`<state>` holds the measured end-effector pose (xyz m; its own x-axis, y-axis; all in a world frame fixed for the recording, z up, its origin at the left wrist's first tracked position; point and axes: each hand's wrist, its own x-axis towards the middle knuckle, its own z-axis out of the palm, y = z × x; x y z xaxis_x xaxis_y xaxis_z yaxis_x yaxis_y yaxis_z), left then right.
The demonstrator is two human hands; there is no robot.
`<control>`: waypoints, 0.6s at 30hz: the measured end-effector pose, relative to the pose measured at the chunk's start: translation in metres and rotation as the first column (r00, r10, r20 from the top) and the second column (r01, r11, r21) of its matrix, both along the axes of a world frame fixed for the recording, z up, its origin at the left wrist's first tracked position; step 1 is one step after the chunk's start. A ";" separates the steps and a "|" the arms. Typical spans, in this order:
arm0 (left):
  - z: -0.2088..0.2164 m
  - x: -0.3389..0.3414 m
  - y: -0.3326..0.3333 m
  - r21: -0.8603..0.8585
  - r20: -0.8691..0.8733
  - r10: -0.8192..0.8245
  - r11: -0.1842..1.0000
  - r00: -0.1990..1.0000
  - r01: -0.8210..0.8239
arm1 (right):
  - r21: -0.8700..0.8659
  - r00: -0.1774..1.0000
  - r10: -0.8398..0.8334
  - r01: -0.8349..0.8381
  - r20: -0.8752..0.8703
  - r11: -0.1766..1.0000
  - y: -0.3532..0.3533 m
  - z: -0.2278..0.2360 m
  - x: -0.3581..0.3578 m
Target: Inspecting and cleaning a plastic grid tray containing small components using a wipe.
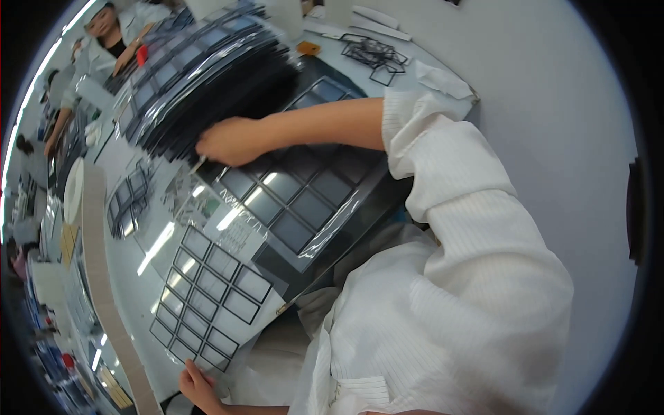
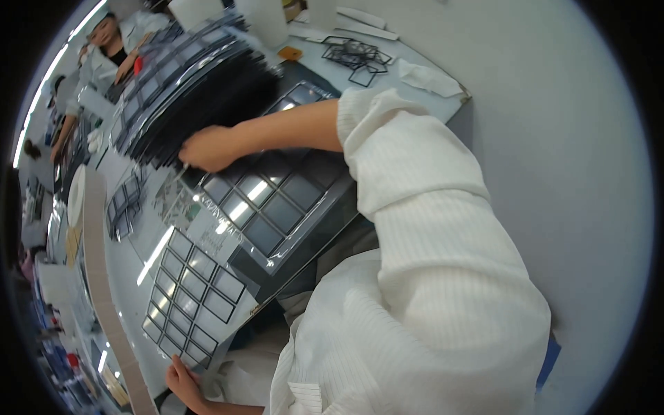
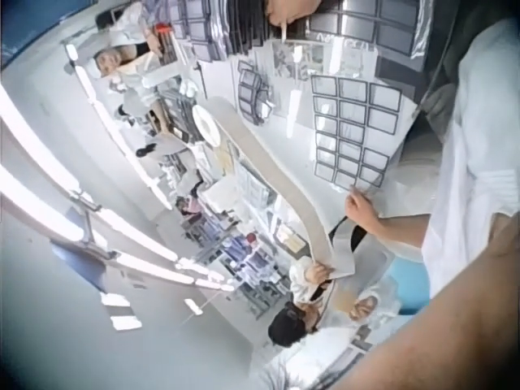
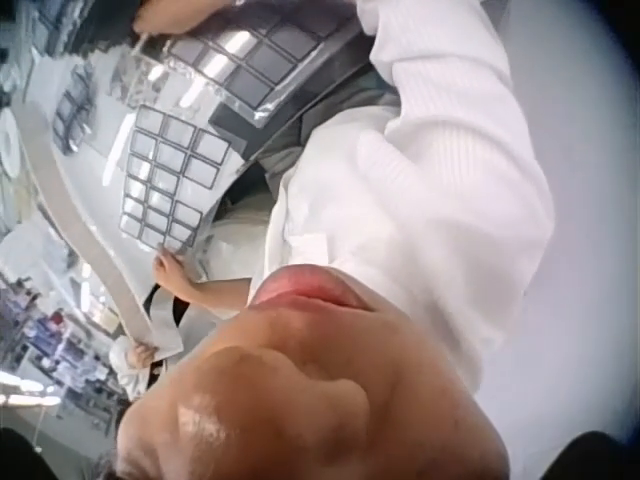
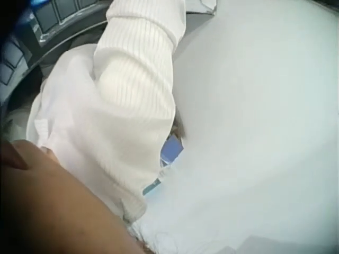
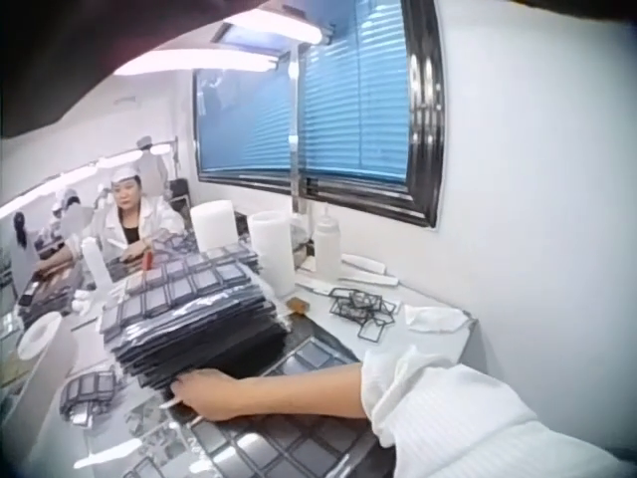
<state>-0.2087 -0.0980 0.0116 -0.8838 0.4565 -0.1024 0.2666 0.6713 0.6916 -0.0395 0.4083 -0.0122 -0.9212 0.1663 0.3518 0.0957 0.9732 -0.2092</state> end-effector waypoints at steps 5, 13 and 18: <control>0.011 0.015 -0.003 -0.125 -0.150 -0.042 0.992 0.988 0.023 | 0.171 0.997 -0.053 0.061 -0.053 0.983 -0.023 0.038 0.064; 0.041 0.060 0.034 -0.450 -0.677 -0.011 0.798 0.736 -0.402 | -0.008 0.535 -0.827 0.839 -0.176 0.544 0.071 0.008 0.293; 0.063 0.080 0.060 -0.332 -0.724 -0.004 0.879 0.690 -0.343 | 0.167 0.207 -0.967 0.969 -0.149 0.182 0.060 -0.015 0.385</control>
<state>-0.1284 -0.0377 0.0748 -0.8316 0.3561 0.4263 0.3945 0.9189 0.0020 0.3455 0.4679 -0.0271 -0.0767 0.8581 0.5078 0.9910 0.1216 -0.0559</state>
